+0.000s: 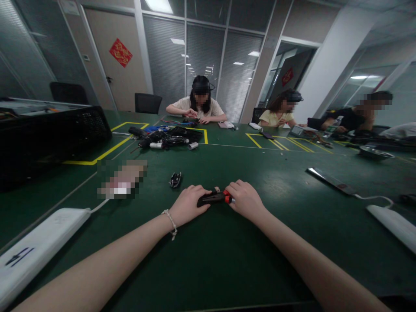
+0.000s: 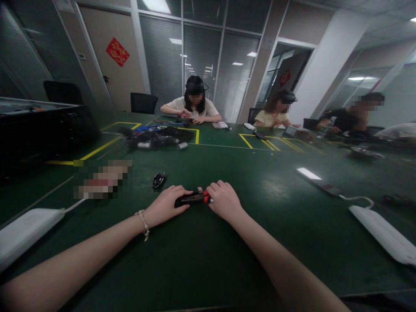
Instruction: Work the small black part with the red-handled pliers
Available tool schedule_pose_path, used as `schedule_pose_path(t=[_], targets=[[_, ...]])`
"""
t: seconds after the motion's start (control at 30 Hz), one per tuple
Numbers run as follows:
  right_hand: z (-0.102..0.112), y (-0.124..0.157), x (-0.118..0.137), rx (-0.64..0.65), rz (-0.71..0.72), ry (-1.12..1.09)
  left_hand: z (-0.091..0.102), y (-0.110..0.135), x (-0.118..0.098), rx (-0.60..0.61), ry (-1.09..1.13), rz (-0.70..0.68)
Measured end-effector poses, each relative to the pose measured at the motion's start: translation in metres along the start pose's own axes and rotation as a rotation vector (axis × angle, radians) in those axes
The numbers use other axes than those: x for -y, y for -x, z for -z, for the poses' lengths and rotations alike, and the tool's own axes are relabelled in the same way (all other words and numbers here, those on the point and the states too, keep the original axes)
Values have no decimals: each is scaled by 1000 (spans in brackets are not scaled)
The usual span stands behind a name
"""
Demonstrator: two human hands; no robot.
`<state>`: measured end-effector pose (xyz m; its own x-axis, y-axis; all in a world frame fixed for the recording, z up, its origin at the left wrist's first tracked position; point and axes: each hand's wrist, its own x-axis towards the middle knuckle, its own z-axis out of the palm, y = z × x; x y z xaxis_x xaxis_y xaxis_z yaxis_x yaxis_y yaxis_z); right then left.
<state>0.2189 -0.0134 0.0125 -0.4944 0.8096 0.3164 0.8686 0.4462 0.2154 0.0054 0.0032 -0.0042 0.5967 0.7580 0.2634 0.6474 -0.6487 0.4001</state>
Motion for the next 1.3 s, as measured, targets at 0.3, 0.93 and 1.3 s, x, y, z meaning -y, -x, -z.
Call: schedule_pose_path(t=[0.3,0.93,1.3], targets=[[-1,0,2,18,-42,-59,2,0,-1,20,14,8],[-2,-1,0,20,-23,-34,1,0,-1,20,-24,-2],[-4,-2,1,31,-29,-64,2,0,-1,11,3,-9]])
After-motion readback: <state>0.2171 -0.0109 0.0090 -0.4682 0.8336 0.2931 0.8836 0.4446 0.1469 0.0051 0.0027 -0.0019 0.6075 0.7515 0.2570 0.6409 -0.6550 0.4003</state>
